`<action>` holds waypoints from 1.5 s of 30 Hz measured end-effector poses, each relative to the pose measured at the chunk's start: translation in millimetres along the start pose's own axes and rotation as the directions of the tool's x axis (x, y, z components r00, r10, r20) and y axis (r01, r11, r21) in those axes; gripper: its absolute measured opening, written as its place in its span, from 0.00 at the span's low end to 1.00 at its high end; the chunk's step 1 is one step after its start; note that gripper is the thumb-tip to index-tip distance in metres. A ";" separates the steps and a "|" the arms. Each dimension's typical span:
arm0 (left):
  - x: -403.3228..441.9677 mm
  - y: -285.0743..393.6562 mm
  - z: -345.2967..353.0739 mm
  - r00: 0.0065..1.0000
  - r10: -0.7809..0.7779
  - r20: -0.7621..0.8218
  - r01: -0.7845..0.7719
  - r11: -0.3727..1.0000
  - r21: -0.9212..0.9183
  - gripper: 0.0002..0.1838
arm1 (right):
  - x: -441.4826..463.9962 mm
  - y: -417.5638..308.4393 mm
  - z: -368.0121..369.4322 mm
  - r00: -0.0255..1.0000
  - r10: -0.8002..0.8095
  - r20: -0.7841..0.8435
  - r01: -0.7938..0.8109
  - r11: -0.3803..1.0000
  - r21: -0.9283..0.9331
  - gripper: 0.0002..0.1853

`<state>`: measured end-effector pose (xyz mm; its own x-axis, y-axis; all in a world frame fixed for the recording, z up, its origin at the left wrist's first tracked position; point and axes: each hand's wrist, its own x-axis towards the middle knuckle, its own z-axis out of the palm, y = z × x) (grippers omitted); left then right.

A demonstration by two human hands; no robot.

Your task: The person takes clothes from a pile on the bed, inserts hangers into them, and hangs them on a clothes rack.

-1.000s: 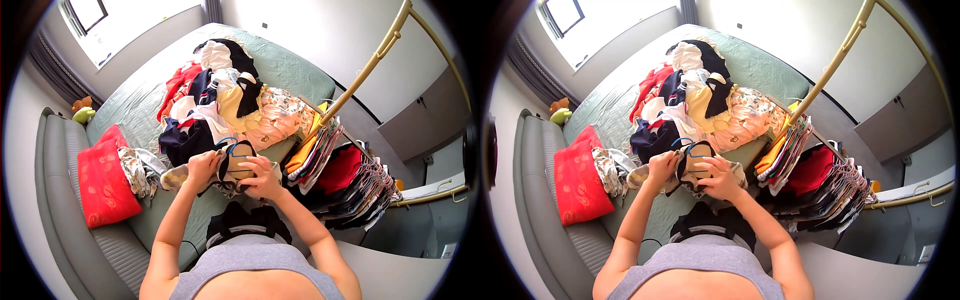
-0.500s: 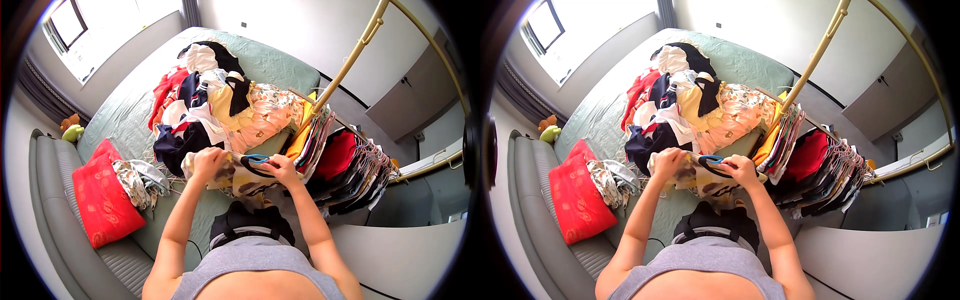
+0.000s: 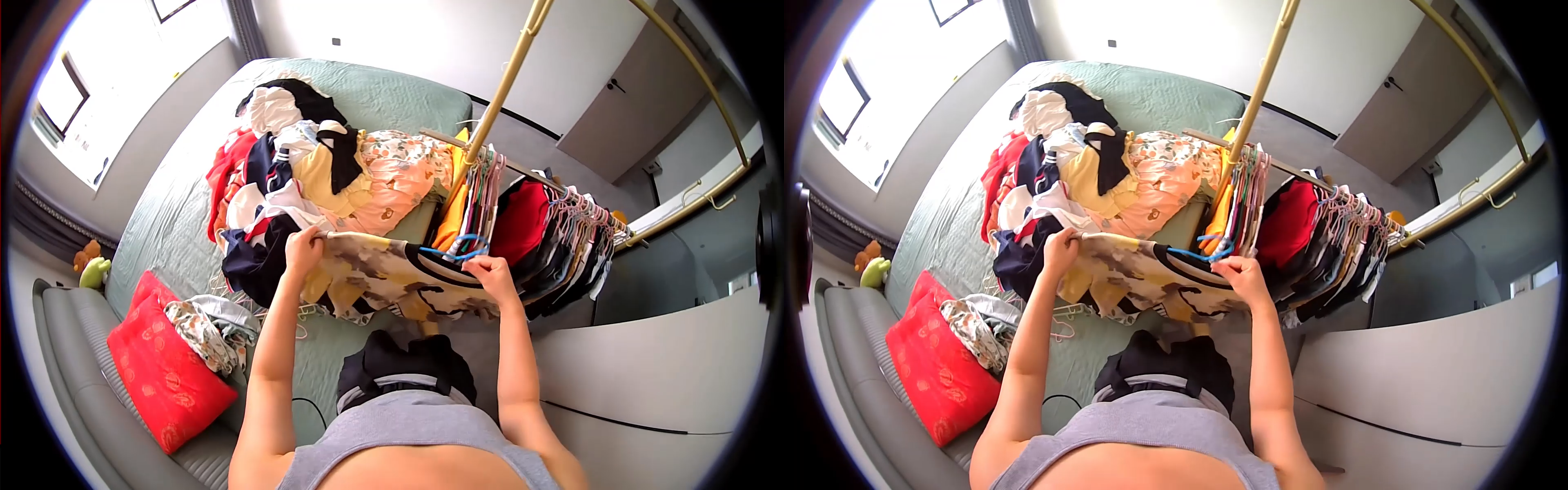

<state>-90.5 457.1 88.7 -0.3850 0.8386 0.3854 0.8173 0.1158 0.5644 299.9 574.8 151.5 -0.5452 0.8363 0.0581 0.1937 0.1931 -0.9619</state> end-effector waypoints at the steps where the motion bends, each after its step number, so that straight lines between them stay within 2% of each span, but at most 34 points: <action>1: 6.6 2.2 9.5 0.994 -0.033 0.104 0.036 0.999 -0.025 0.08 | -7.6 -1.4 -4.8 0.998 0.056 0.010 -0.056 0.998 0.017 0.10; 2: 9.7 4.8 19.3 0.974 -0.065 0.215 0.076 0.996 -0.044 0.09 | -15.0 -2.0 -8.9 0.993 0.118 0.020 -0.119 0.992 0.037 0.10; 3: 9.9 11.7 31.9 0.940 -0.092 0.328 0.099 0.995 -0.007 0.12 | -17.8 -4.9 -7.8 0.996 0.088 -0.003 -0.087 0.994 0.064 0.11; 4: 7.0 8.8 51.5 0.911 -0.052 0.408 0.060 0.998 -0.006 0.17 | -19.5 -2.2 -17.6 0.968 0.235 0.083 -0.235 0.972 -0.010 0.13; 6: -1.3 -0.2 98.5 0.851 -0.042 0.524 0.056 0.998 -0.010 0.20 | -30.9 25.6 -31.8 0.868 0.483 0.118 -0.484 0.875 -0.024 0.14; 7: -2.0 6.1 107.5 0.799 0.018 0.601 -0.003 1.000 -0.025 0.22 | -38.8 36.8 -37.4 0.858 0.500 0.119 -0.503 0.864 -0.009 0.14; 8: -5.2 11.6 124.1 0.800 0.048 0.598 0.025 0.993 -0.113 0.23 | -48.7 47.3 -43.4 0.824 0.562 0.065 -0.562 0.827 -0.016 0.15; 10: -2.9 38.1 139.4 0.735 0.098 0.671 0.001 0.989 -0.145 0.24 | -67.6 43.7 -52.0 0.782 0.619 -0.074 -0.623 0.782 -0.035 0.16; 14: 0.3 73.7 184.7 0.591 0.136 0.795 -0.017 0.988 -0.156 0.22 | -102.3 51.4 -66.6 0.713 0.624 -0.321 -0.678 0.729 -0.088 0.15; 16: 6.2 101.8 198.1 0.555 0.183 0.812 -0.010 0.977 -0.213 0.21 | -115.3 57.4 -71.7 0.738 0.510 -0.441 -0.645 0.725 -0.242 0.16; 18: 9.9 126.5 212.9 0.524 0.203 0.827 0.008 0.970 -0.243 0.20 | -119.3 46.9 -75.7 0.637 0.581 -0.506 -0.691 0.722 -0.041 0.16; 20: 9.7 146.6 227.3 0.514 0.233 0.826 -0.015 0.965 -0.263 0.20 | -121.6 69.2 -80.4 0.651 0.567 -0.504 -0.639 0.769 0.039 0.17; 23: 7.7 163.8 249.3 0.509 0.284 0.813 -0.039 0.951 -0.308 0.20 | -110.7 104.5 -88.2 0.637 0.602 -0.481 -0.665 0.745 0.052 0.16; 26: 10.7 182.2 257.2 0.522 0.290 0.802 -0.013 0.943 -0.332 0.20 | -94.3 121.4 -99.9 0.630 0.563 -0.535 -0.639 0.767 0.056 0.16; 28: 14.1 188.7 262.8 0.526 0.273 0.806 0.000 0.947 -0.321 0.20 | -81.1 119.5 -112.7 0.604 0.479 -0.637 -0.507 0.848 0.157 0.17; 31: 20.9 195.4 273.7 0.578 0.248 0.777 -0.009 0.954 -0.299 0.18 | -60.7 118.8 -142.6 0.681 0.477 -0.556 -0.424 0.875 0.232 0.16; 34: 31.2 208.0 289.7 0.611 0.224 0.759 -0.012 0.962 -0.274 0.17 | -33.4 144.4 -163.9 0.753 0.536 -0.382 -0.460 0.844 0.276 0.15; 35: 32.9 212.4 295.3 0.619 0.216 0.755 -0.013 0.964 -0.264 0.17 | -25.0 153.1 -169.6 0.746 0.583 -0.323 -0.489 0.808 0.328 0.15; 39: 38.3 224.6 324.2 0.662 0.234 0.712 -0.016 0.954 -0.299 0.14 | 15.7 125.5 -186.7 0.786 0.481 -0.388 -0.322 0.855 0.407 0.16; 42: 42.2 237.8 336.6 0.680 0.182 0.711 0.011 0.966 -0.258 0.14 | 37.3 112.1 -201.2 0.840 0.387 -0.381 -0.196 0.870 0.452 0.16; 43: 43.1 240.0 342.4 0.710 0.208 0.673 0.007 0.953 -0.302 0.14 | 43.7 112.6 -202.1 0.858 0.349 -0.376 -0.166 0.883 0.440 0.17; 45: 48.6 245.3 354.5 0.739 0.219 0.638 0.015 0.940 -0.341 0.13 | 57.3 142.4 -200.0 0.835 0.362 -0.414 -0.186 0.894 0.407 0.16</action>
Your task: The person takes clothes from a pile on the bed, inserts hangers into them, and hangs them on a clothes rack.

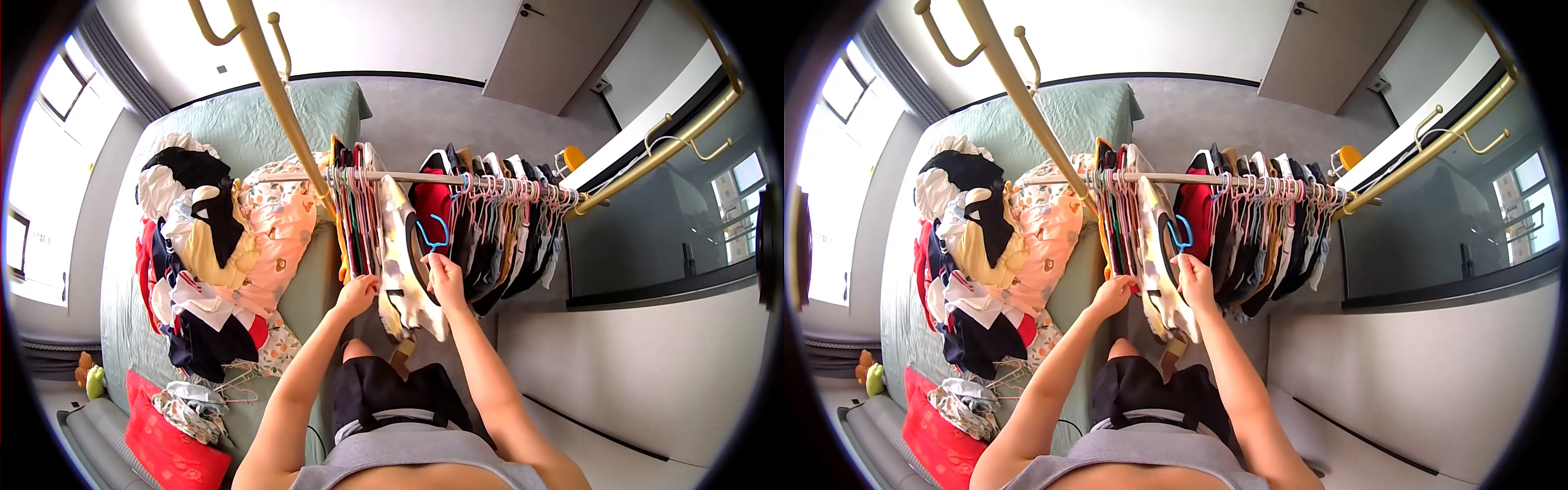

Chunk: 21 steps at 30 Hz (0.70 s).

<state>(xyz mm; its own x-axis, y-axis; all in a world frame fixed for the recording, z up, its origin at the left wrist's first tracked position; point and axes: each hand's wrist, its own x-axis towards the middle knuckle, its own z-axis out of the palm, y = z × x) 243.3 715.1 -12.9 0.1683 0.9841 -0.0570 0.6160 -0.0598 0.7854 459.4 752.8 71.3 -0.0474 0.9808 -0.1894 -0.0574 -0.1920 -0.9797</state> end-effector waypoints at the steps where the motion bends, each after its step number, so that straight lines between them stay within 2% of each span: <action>1: 6.9 2.4 1.0 1.000 0.013 -0.021 -0.013 1.000 -0.017 0.13 | 10.4 13.7 0.9 0.999 0.020 -0.041 -0.022 0.999 -0.028 0.16; 2: 15.3 3.8 0.2 1.000 0.024 -0.014 -0.024 1.000 0.008 0.13 | 17.2 27.0 -0.3 0.986 0.119 -0.113 -0.131 0.985 -0.109 0.15; 3: 25.6 5.8 0.4 1.000 0.010 -0.015 -0.010 1.000 0.019 0.13 | 25.7 45.7 -0.8 0.981 0.138 -0.137 -0.153 0.982 -0.107 0.15; 5: 46.2 2.8 -1.5 0.999 0.044 -0.023 -0.043 0.998 0.040 0.13 | 36.6 77.3 -1.5 0.963 -0.133 -0.234 0.049 0.942 -0.333 0.14; 6: 58.4 3.9 -3.7 0.997 0.069 -0.027 -0.066 0.993 0.096 0.13 | 35.6 73.0 1.6 0.888 -0.355 -0.293 0.213 0.881 -0.423 0.12; 7: 70.5 1.9 -5.6 0.999 0.053 -0.010 -0.051 0.989 0.139 0.13 | 36.5 65.9 0.3 0.869 -0.346 -0.353 0.197 0.897 -0.395 0.12; 9: 96.6 -16.0 -2.7 0.994 0.113 -0.010 -0.109 0.975 0.194 0.13 | 32.7 46.8 -3.3 0.846 -0.222 -0.485 0.066 0.946 -0.318 0.11; 10: 110.6 -18.2 -5.5 0.984 0.172 0.040 -0.176 0.939 0.294 0.14 | 33.9 37.9 -4.5 0.857 -0.165 -0.488 0.034 0.963 -0.266 0.11; 11: 121.6 -19.4 -6.8 0.975 0.184 0.127 -0.219 0.906 0.363 0.17 | 35.9 29.0 -3.6 0.847 -0.271 -0.457 0.090 0.921 -0.378 0.11; 13: 145.0 -31.4 -2.8 0.913 0.301 0.277 -0.405 0.761 0.507 0.20 | 46.1 24.3 -8.2 0.917 -0.194 -0.348 0.026 0.900 -0.435 0.12; 14: 154.9 -36.3 0.3 0.882 0.262 0.391 -0.455 0.688 0.565 0.21 | 54.5 28.8 -6.6 0.901 -0.266 -0.342 0.105 0.900 -0.423 0.13; 15: 161.0 -40.2 1.3 0.854 0.265 0.448 -0.510 0.602 0.615 0.20 | 61.4 25.1 -3.9 0.906 -0.232 -0.353 0.068 0.905 -0.420 0.13; 17: 169.0 -48.5 6.4 0.805 0.043 0.592 -0.574 0.309 0.758 0.20 | 76.4 37.6 1.5 0.893 -0.250 -0.375 0.079 0.905 -0.417 0.13; 18: 171.0 -56.6 10.0 0.796 -0.034 0.604 -0.578 0.256 0.775 0.17 | 83.5 44.2 7.4 0.885 -0.236 -0.401 0.085 0.929 -0.360 0.14; 19: 168.9 -57.1 5.2 0.799 -0.045 0.600 -0.581 0.202 0.789 0.16 | 91.3 53.4 10.4 0.871 -0.283 -0.401 0.094 0.898 -0.429 0.14; 21: 156.1 -60.8 -5.0 0.804 -0.077 0.590 -0.583 0.097 0.807 0.14 | 110.3 70.9 19.4 0.887 -0.256 -0.384 0.053 0.883 -0.467 0.12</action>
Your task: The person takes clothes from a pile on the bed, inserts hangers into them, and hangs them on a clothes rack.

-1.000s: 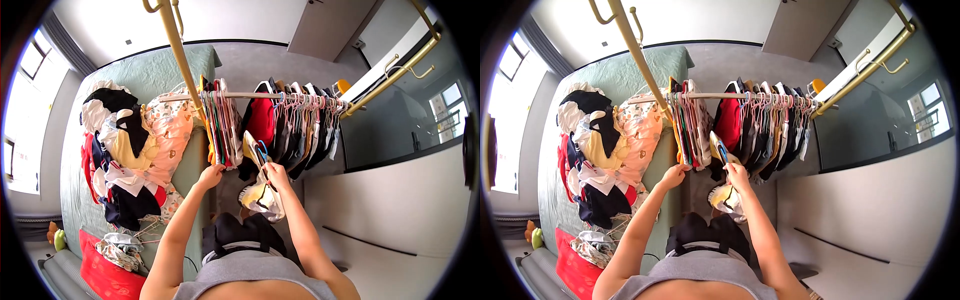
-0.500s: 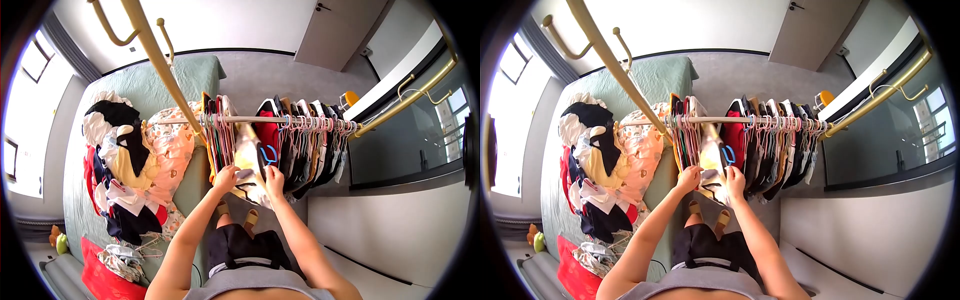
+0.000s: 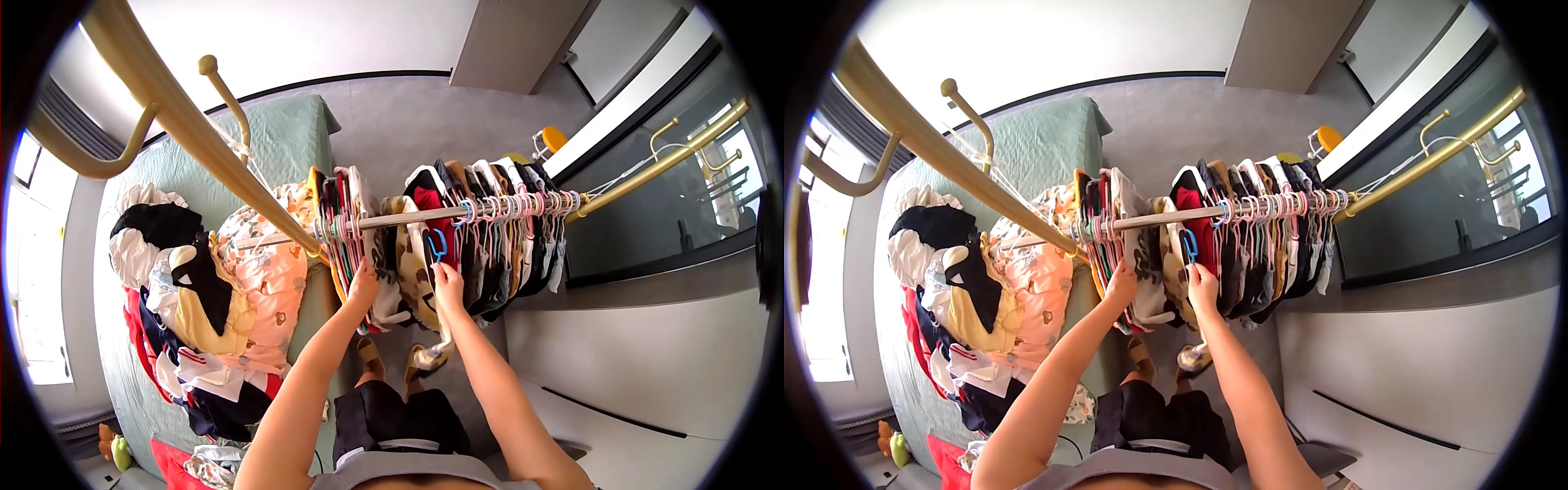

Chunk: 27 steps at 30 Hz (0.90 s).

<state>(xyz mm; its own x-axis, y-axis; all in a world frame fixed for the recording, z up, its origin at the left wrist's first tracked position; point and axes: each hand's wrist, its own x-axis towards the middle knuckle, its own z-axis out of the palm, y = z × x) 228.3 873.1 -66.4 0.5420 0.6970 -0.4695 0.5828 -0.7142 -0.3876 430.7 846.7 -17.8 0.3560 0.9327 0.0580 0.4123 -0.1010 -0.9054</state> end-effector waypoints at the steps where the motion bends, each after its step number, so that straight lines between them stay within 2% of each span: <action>1: -1.0 2.9 13.5 0.997 -0.027 -0.067 0.026 1.000 -0.016 0.12 | 4.5 0.4 8.2 0.999 0.015 0.038 -0.012 0.996 -0.092 0.12; 4: -11.4 -3.1 8.4 0.998 0.056 0.020 -0.054 0.995 -0.089 0.12 | 14.7 -11.8 39.8 0.996 -0.078 -0.041 0.078 0.997 0.000 0.11; 5: -14.5 -1.3 9.1 0.997 0.050 -0.062 -0.054 0.996 -0.067 0.12 | 17.3 -16.5 50.5 0.994 -0.105 -0.040 0.106 0.994 0.032 0.11; 6: -15.2 -3.0 5.8 0.995 0.079 -0.059 -0.085 0.990 -0.111 0.11 | 19.5 -23.0 61.6 0.992 -0.121 -0.043 0.124 0.990 0.069 0.11; 7: -19.8 -5.7 3.7 0.983 0.074 -0.168 -0.122 0.945 -0.303 0.10 | 21.5 -21.1 74.0 0.995 -0.093 -0.035 0.096 0.990 0.099 0.11; 8: -24.5 -8.3 2.2 0.962 0.044 -0.271 -0.174 0.863 -0.475 0.10 | 23.7 -19.9 87.0 0.997 -0.067 -0.027 0.070 0.989 0.131 0.11; 9: -29.3 -6.3 4.3 0.901 -0.090 -0.425 -0.204 0.776 -0.597 0.10 | 26.7 -11.7 103.3 0.999 -0.033 0.000 0.032 0.983 0.181 0.11; 10: -34.6 -8.4 5.7 0.837 -0.169 -0.521 -0.259 0.715 -0.649 0.11 | 29.5 -7.3 117.0 0.999 -0.030 0.018 0.026 0.975 0.222 0.12; 12: -48.7 -12.4 6.0 0.796 -0.276 -0.539 -0.245 0.668 -0.702 0.12 | 36.9 8.2 139.7 0.995 -0.021 0.101 0.006 0.990 0.140 0.13; 13: -56.4 -15.7 6.0 0.817 -0.300 -0.493 -0.215 0.635 -0.742 0.12 | 38.0 9.2 141.0 0.961 0.160 0.225 -0.192 0.973 0.128 0.14; 14: -63.9 -19.8 6.2 0.835 -0.324 -0.446 -0.183 0.600 -0.779 0.13 | 39.5 10.3 141.2 0.880 0.329 0.342 -0.380 0.921 0.090 0.15; 15: -71.6 -23.6 7.1 0.828 -0.355 -0.433 -0.175 0.570 -0.803 0.13 | 40.4 9.3 145.6 0.908 0.274 0.316 -0.312 0.947 0.075 0.16; 16: -77.7 -26.7 9.4 0.799 -0.404 -0.445 -0.157 0.574 -0.803 0.13 | 42.5 8.9 147.9 0.899 0.296 0.322 -0.322 0.946 0.030 0.15; 18: -89.0 -31.7 11.6 0.797 -0.452 -0.401 -0.112 0.542 -0.833 0.15 | 44.8 10.2 151.1 0.926 0.203 0.318 -0.188 0.979 -0.078 0.14; 19: -91.8 -32.2 13.4 0.793 -0.466 -0.392 -0.096 0.540 -0.836 0.15 | 44.9 0.2 146.6 0.902 0.243 0.357 -0.176 0.962 -0.211 0.14; 20: -94.1 -32.9 12.7 0.790 -0.475 -0.387 -0.102 0.521 -0.847 0.15 | 43.1 10.2 151.6 0.893 0.162 0.419 -0.052 0.964 -0.262 0.12; 22: -96.9 -34.5 9.6 0.781 -0.498 -0.378 -0.111 0.485 -0.868 0.16 | 33.6 -4.5 147.9 0.848 0.103 0.519 0.037 0.967 -0.253 0.11; 23: -97.1 -32.9 7.3 0.775 -0.510 -0.373 -0.103 0.480 -0.871 0.16 | 33.4 -10.2 143.9 0.805 0.115 0.582 0.015 0.977 -0.213 0.14; 24: -98.3 -27.1 2.5 0.762 -0.542 -0.354 -0.082 0.463 -0.883 0.15 | 40.3 13.9 155.2 0.791 0.128 0.599 0.066 0.954 -0.291 0.19; 26: -106.7 -19.8 -5.1 0.735 -0.597 -0.320 -0.047 0.426 -0.904 0.15 | 40.8 -5.4 142.7 0.756 0.133 0.640 0.139 0.924 -0.356 0.23; 27: -110.9 -13.8 -4.3 0.698 -0.638 -0.325 -0.051 0.408 -0.912 0.14 | 38.0 5.6 148.2 0.775 0.169 0.610 0.132 0.899 -0.417 0.26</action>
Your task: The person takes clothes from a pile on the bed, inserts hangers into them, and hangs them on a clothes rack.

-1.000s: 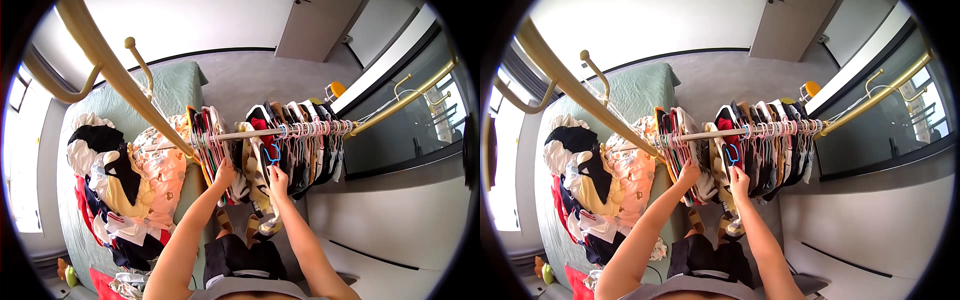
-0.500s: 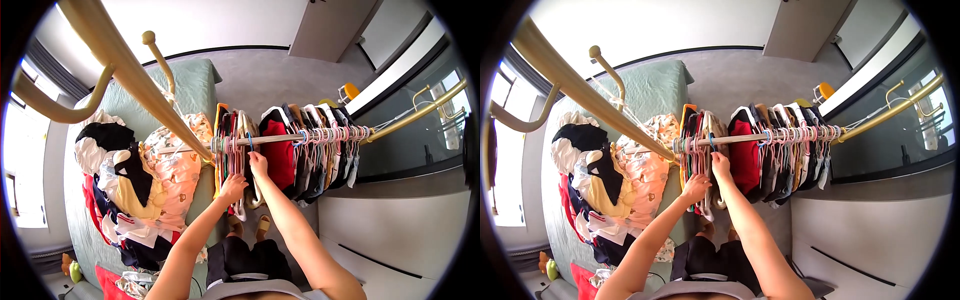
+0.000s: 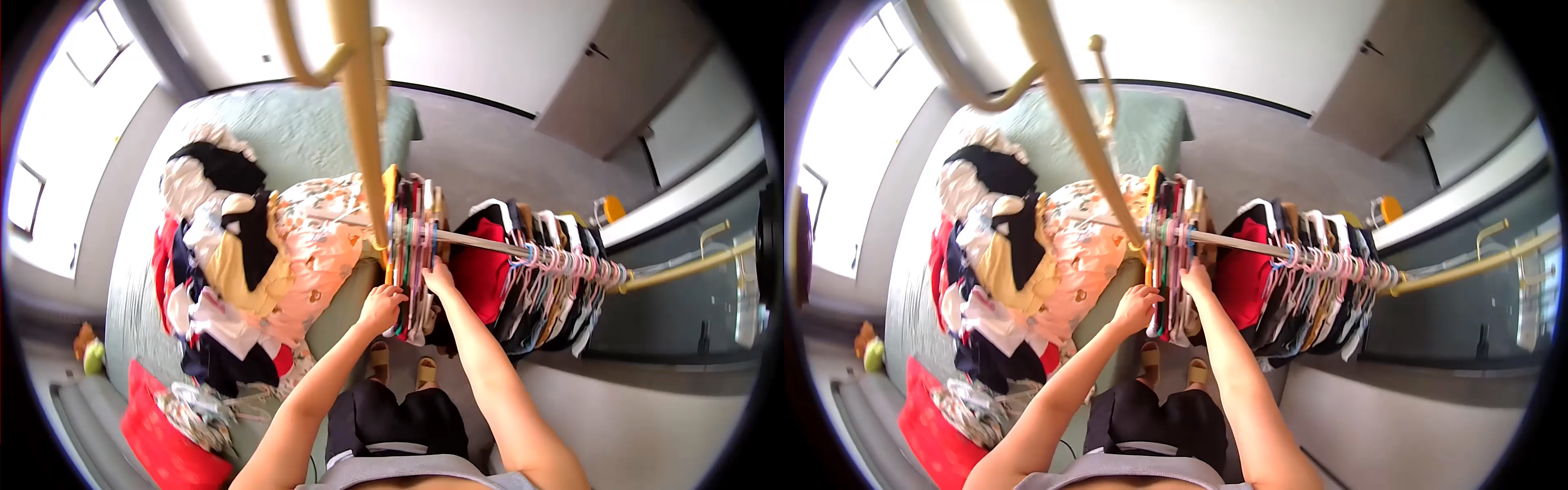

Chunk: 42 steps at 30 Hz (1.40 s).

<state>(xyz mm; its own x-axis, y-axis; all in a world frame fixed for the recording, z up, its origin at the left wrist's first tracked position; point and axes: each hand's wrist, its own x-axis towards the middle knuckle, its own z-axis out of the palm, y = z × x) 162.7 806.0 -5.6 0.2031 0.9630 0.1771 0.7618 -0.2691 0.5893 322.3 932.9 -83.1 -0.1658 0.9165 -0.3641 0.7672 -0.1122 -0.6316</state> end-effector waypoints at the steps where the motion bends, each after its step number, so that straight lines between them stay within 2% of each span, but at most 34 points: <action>1: -8.3 0.1 4.0 0.998 -0.018 -0.057 0.018 1.000 0.005 0.14 | -14.7 -17.0 -8.2 0.997 0.079 0.003 -0.079 0.997 -0.021 0.27; 2: -19.1 0.4 6.6 0.995 -0.056 -0.083 0.057 0.998 0.012 0.14 | -27.3 -20.2 0.8 0.981 -0.005 -0.192 0.000 1.000 -0.026 0.27; 3: -31.0 3.5 9.2 0.989 -0.096 -0.111 0.098 0.995 0.015 0.14 | -46.0 -18.8 11.1 0.922 -0.093 -0.375 0.085 0.996 -0.038 0.27; 5: -58.1 16.1 12.7 0.963 -0.218 -0.157 0.221 0.975 0.002 0.13 | -79.8 -17.4 25.7 0.807 -0.300 -0.509 0.329 0.944 -0.035 0.26; 7: -88.4 25.1 19.4 0.928 -0.314 -0.199 0.317 0.948 -0.019 0.13 | -110.0 -8.9 40.8 0.798 -0.439 -0.414 0.468 0.883 -0.034 0.26; 9: -118.6 34.2 30.2 0.889 -0.391 -0.240 0.390 0.919 -0.053 0.13 | -132.6 3.3 58.1 0.859 -0.464 -0.217 0.487 0.871 0.067 0.25; 11: -147.9 43.5 34.4 0.844 -0.448 -0.296 0.452 0.890 -0.058 0.13 | -144.1 13.3 73.0 0.910 -0.414 0.008 0.405 0.896 0.182 0.23; 13: -176.9 45.4 36.8 0.798 -0.499 -0.337 0.507 0.859 -0.073 0.13 | -160.6 -3.0 68.7 0.919 -0.364 0.152 0.353 0.931 0.092 0.21; 15: -202.3 42.2 29.6 0.726 -0.550 -0.413 0.563 0.820 -0.103 0.12 | -154.5 -7.3 86.0 0.880 -0.425 0.211 0.409 0.905 0.115 0.17; 17: -226.8 36.6 19.2 0.650 -0.600 -0.466 0.625 0.771 -0.119 0.12 | -151.6 -17.9 101.4 0.873 -0.370 0.318 0.310 0.924 0.224 0.15; 19: -245.4 27.7 -3.3 0.548 -0.661 -0.513 0.676 0.711 -0.194 0.13 | -149.2 -31.4 120.6 0.841 -0.424 0.335 0.353 0.901 0.253 0.12; 22: -273.6 -13.6 -32.3 0.439 -0.730 -0.524 0.700 0.643 -0.310 0.12 | -145.7 -57.1 152.3 0.793 -0.422 0.441 0.307 0.900 0.309 0.11; 23: -282.8 -36.4 -39.6 0.430 -0.679 -0.595 0.663 0.685 -0.302 0.12 | -144.1 -64.1 166.3 0.781 -0.427 0.456 0.304 0.898 0.319 0.11; 25: -295.0 -74.7 -65.9 0.299 -0.734 -0.609 0.671 0.616 -0.412 0.12 | -153.4 -89.7 176.4 0.748 -0.379 0.545 0.210 0.914 0.347 0.11; 26: -300.3 -93.1 -80.9 0.238 -0.665 -0.708 0.729 0.604 -0.322 0.12 | -157.3 -100.9 182.4 0.746 -0.352 0.565 0.190 0.926 0.327 0.11; 27: -311.3 -123.3 -90.6 0.190 -0.689 -0.699 0.754 0.559 -0.346 0.16 | -162.3 -112.6 186.7 0.749 -0.303 0.589 0.143 0.942 0.303 0.10; 29: -315.5 -155.3 -124.4 0.039 -0.711 -0.702 0.883 0.353 -0.308 0.25 | -166.0 -123.1 201.2 0.751 -0.298 0.589 0.109 0.936 0.335 0.11; 32: -314.7 -201.7 -162.5 -0.062 -0.753 -0.655 0.921 0.209 -0.328 0.39 | -171.2 -138.6 211.5 0.761 -0.246 0.601 0.054 0.946 0.319 0.11; 35: -318.2 -232.8 -179.2 -0.099 -0.852 -0.514 0.899 0.145 -0.414 0.36 | -173.9 -145.6 220.3 0.770 -0.211 0.603 0.039 0.957 0.287 0.11; 37: -319.7 -259.9 -169.4 0.024 -0.896 -0.443 0.857 0.247 -0.453 0.29 | -174.5 -152.1 226.6 0.769 -0.193 0.610 0.017 0.959 0.282 0.10; 38: -315.3 -264.0 -157.2 0.043 -0.842 -0.537 0.822 0.335 -0.460 0.21 | -174.9 -156.5 232.1 0.765 -0.182 0.618 -0.002 0.959 0.284 0.10; 39: -309.0 -252.9 -152.6 0.033 -0.837 -0.547 0.738 0.389 -0.552 0.19 | -176.8 -161.1 238.3 0.759 -0.171 0.628 -0.021 0.958 0.286 0.10; 40: -302.5 -229.3 -153.2 0.021 -0.856 -0.517 0.710 0.376 -0.595 0.17 | -181.3 -173.5 243.6 0.771 -0.182 0.611 0.004 0.960 0.281 0.11; 42: -307.1 -182.1 -145.3 0.109 -0.877 -0.468 0.674 0.411 -0.613 0.14 | -183.9 -197.2 264.7 0.778 -0.224 0.587 0.063 0.957 0.282 0.14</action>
<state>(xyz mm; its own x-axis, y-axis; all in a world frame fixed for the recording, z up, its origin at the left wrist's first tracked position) -127.8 557.1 -52.7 -0.9339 0.3337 -0.1286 0.0728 0.5294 0.8452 37.4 684.8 -72.8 -0.6642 0.5129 -0.5438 0.5495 -0.1581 -0.8204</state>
